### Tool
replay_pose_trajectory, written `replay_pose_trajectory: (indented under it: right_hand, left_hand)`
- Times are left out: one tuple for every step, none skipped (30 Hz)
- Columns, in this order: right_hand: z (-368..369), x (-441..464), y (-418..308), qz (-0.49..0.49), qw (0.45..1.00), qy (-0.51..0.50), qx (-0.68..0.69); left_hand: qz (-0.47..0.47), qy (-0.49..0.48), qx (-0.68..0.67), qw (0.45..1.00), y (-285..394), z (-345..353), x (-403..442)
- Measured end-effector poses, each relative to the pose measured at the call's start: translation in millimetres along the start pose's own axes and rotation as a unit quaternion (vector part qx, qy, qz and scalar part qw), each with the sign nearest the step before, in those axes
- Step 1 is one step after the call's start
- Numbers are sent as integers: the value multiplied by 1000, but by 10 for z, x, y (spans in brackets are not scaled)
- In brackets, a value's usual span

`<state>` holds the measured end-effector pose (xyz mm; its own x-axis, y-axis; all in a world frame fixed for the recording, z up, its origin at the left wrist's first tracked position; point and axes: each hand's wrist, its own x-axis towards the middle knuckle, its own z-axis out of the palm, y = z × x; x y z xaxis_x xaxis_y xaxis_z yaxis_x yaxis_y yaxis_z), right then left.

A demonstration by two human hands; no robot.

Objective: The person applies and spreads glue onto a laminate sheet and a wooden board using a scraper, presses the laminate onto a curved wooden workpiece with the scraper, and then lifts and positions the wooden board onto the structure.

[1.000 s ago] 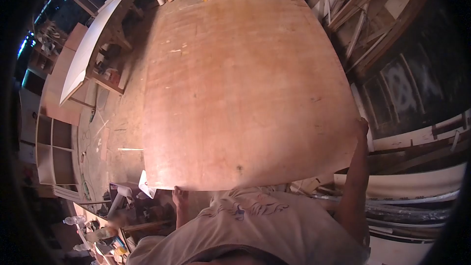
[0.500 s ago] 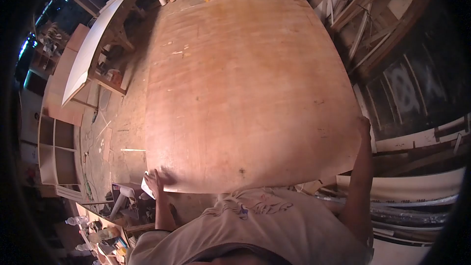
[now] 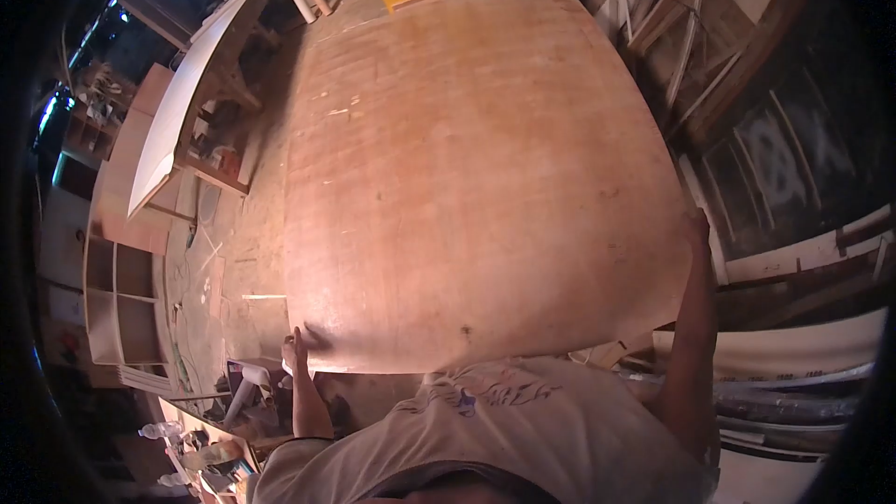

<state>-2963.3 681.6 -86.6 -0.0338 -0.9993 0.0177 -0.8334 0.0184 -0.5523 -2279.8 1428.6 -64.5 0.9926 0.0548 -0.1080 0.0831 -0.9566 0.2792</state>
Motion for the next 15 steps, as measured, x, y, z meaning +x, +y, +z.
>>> replay_pose_trajectory:
  right_hand:
    - [-4,55,66,5,999,-31,-11]
    - [-3,97,147,13,998,-61,-22]
    - [1,123,247,-29,996,-57,-64]
    - [16,143,377,-68,991,-53,-107]
    - [20,142,546,-102,982,-51,-151]
    - [0,153,709,-173,963,-57,-199]
    - [8,172,910,-239,937,-66,-245]
    - [154,244,1305,-295,894,-26,-336]
    - [-22,50,1084,-153,948,-105,-259]
    - [-170,-333,732,-20,986,-7,-164]
    - [-201,-542,642,2,996,63,-69]
    - [-178,-568,767,-34,997,27,-56]
    - [-164,-591,937,-75,996,-12,-44]
    - [-229,-719,895,1,997,-67,44]
    - [-275,-774,811,72,981,-118,138]
  left_hand:
    - [3,40,0,999,68,-73,-175]
    - [8,79,0,997,143,-140,-261]
    - [-26,38,49,998,0,-135,-161]
    - [-12,71,36,997,-38,-171,-229]
    - [6,102,25,994,-84,-186,-315]
    - [28,135,23,990,-159,-171,-363]
    - [54,166,20,984,-257,-151,-371]
    - [72,187,55,978,-300,-149,-397]
    - [94,209,88,970,-322,-124,-404]
    - [109,244,123,956,-276,-60,-422]
    - [125,280,155,939,-191,18,-455]
    - [156,293,129,934,-104,126,-444]
    - [173,273,138,936,330,45,-717]
    - [206,248,73,944,581,160,-817]
    - [233,224,8,946,825,260,-917]
